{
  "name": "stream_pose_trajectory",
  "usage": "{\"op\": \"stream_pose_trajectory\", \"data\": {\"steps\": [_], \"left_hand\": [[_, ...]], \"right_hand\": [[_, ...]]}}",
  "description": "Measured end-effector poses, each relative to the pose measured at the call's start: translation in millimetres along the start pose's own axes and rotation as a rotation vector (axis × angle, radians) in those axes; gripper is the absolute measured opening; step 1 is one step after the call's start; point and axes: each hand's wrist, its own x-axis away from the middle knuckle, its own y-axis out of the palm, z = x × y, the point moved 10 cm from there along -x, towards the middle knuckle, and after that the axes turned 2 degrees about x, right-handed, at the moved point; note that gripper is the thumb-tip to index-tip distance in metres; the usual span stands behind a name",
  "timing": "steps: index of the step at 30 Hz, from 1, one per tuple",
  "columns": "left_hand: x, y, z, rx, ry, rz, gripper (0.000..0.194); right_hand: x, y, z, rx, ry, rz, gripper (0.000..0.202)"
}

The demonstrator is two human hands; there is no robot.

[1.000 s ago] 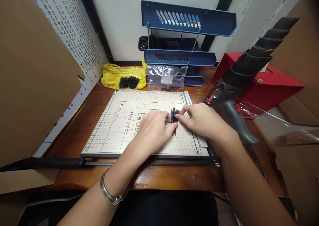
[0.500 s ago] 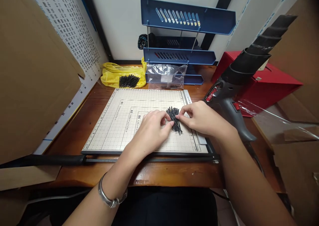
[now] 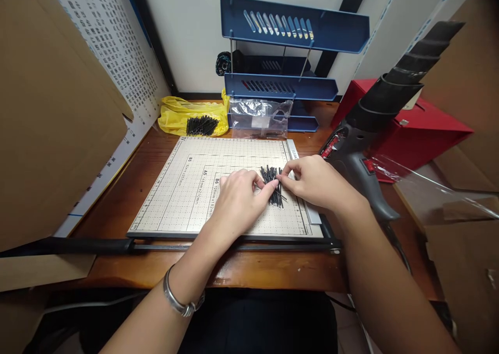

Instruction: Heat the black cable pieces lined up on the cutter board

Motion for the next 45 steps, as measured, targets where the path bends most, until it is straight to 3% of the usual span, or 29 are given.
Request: {"op": "stream_pose_trajectory", "data": {"steps": [8, 14, 22, 28, 37, 41, 45], "left_hand": [[-0.8, 1.9, 1.1, -0.042, 0.002, -0.035, 0.018], [-3.8, -0.1, 2.0, -0.014, -0.032, -0.053, 0.032], [-3.9, -3.5, -0.8, 0.043, -0.013, -0.103, 0.013], [-4.9, -4.0, -1.1, 0.009, -0.01, -0.055, 0.028], [-4.1, -4.1, 4.7, -0.115, 0.023, -0.004, 0.028], [-2.0, 3.7, 15.8, -0.241, 0.061, -0.059, 0.045], [-2.8, 9.5, 26.7, -0.302, 0.112, -0.12, 0.038]], "right_hand": [[0.3, 1.1, 2.3, 0.018, 0.017, -0.013, 0.021], [0.4, 1.0, 5.8, 0.042, 0.041, -0.018, 0.027], [1.6, 3.4, 4.3, 0.042, 0.045, -0.044, 0.023], [1.3, 5.7, 0.9, -0.001, 0.012, -0.064, 0.028], [3.1, 3.0, -1.2, -0.07, -0.041, -0.073, 0.025], [5.4, 6.3, -7.7, -0.177, -0.108, -0.153, 0.025], [2.5, -5.5, 3.2, -0.146, -0.056, -0.035, 0.027]]}}
